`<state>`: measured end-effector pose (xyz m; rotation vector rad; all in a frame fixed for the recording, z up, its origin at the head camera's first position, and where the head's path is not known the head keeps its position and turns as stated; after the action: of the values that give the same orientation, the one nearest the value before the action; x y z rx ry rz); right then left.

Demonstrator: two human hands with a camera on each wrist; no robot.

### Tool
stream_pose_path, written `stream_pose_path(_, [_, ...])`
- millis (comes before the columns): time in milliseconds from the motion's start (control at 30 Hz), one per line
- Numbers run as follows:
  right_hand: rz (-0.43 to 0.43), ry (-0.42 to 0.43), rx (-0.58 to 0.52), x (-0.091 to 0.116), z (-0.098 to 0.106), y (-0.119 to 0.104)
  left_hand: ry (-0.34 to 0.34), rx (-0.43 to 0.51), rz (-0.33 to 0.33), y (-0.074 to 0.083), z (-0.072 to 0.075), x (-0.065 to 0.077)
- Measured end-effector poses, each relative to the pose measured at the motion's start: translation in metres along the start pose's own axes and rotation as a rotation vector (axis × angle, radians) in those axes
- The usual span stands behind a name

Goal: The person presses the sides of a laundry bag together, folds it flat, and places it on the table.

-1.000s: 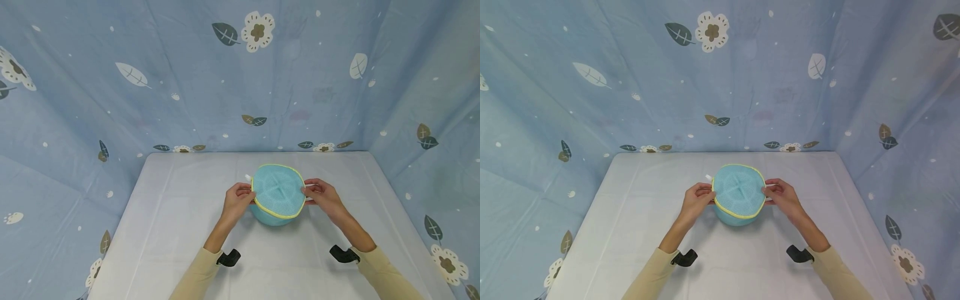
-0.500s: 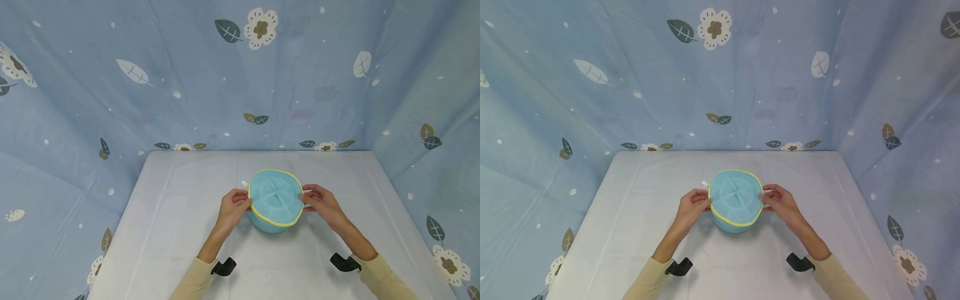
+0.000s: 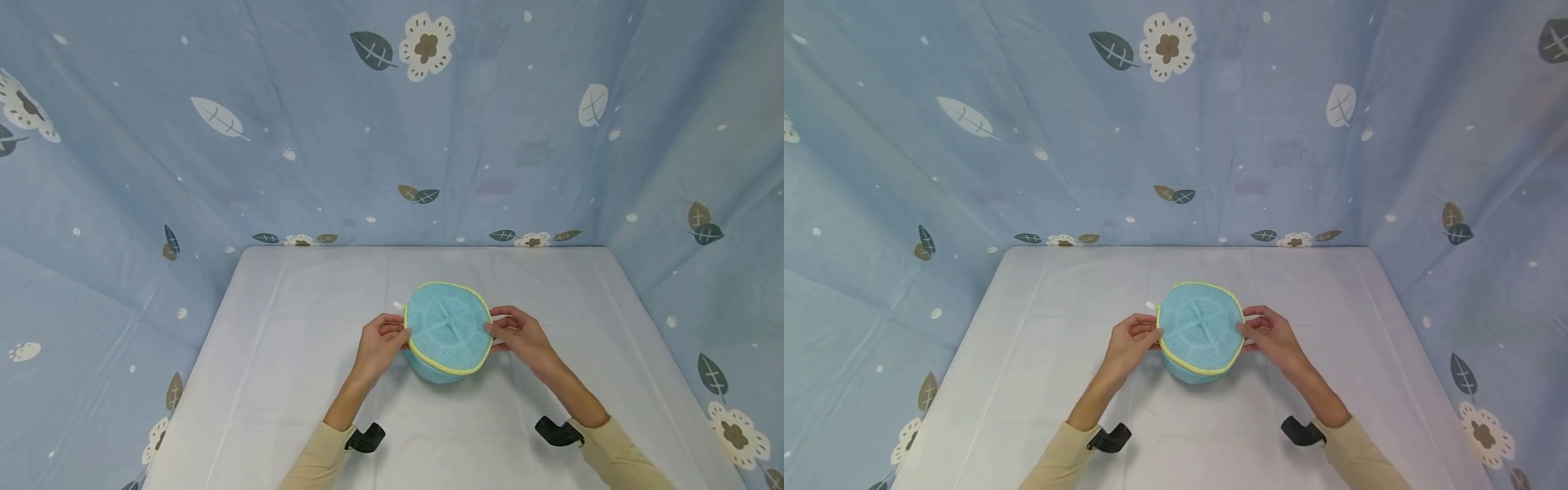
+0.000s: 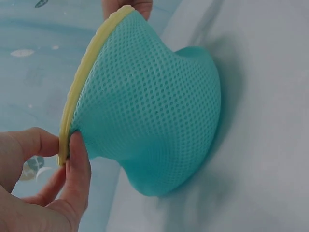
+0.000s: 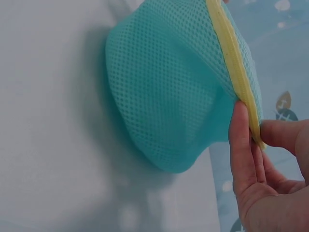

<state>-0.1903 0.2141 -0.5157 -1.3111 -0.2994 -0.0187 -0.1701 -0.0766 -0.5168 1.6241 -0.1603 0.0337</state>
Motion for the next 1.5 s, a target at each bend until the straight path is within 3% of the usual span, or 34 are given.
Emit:
stream_pose_path(600, [0.038, -0.028, -0.016, -0.004, -0.008, 0.024, 0.01, -0.079, 0.057, -0.026, 0.001, -0.004])
stream_pose_path(867, [0.056, -0.034, -0.018, -0.007, -0.01, 0.033, 0.021, -0.097, 0.048, -0.038, 0.001, -0.006])
stream_pose_path(1067, [0.071, -0.006, 0.027, -0.008, -0.012, 0.039, 0.026, -0.17, 0.033, -0.045, 0.001, -0.008])
stream_pose_path(1167, [0.102, 0.025, 0.103, -0.008, -0.012, 0.042, 0.046, -0.271, -0.024, -0.046, 0.001, -0.007])
stream_pose_path(1267, [0.189, 0.085, 0.241, -0.008, -0.013, 0.041, 0.081, -0.425, -0.156, -0.042, -0.002, -0.004])
stream_pose_path(1367, [0.352, 0.142, 0.394, -0.006, -0.016, 0.037, 0.093, -0.59, -0.334, -0.035, -0.007, -0.001])
stream_pose_path(1500, [0.593, 0.164, 0.551, -0.003, -0.022, 0.031, 0.035, -0.767, -0.55, -0.03, -0.016, 0.001])
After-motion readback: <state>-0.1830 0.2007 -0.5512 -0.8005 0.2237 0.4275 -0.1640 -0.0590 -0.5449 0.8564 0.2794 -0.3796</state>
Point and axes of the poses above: each hand's wrist, its own x-axis away from the middle knuckle, its own z-axis out of the back of the hand, y = z × x, the point moved 4 cm from there along -x, towards the middle knuckle, and after that the axes turned 2 degrees about -y, right-handed, at the moved point
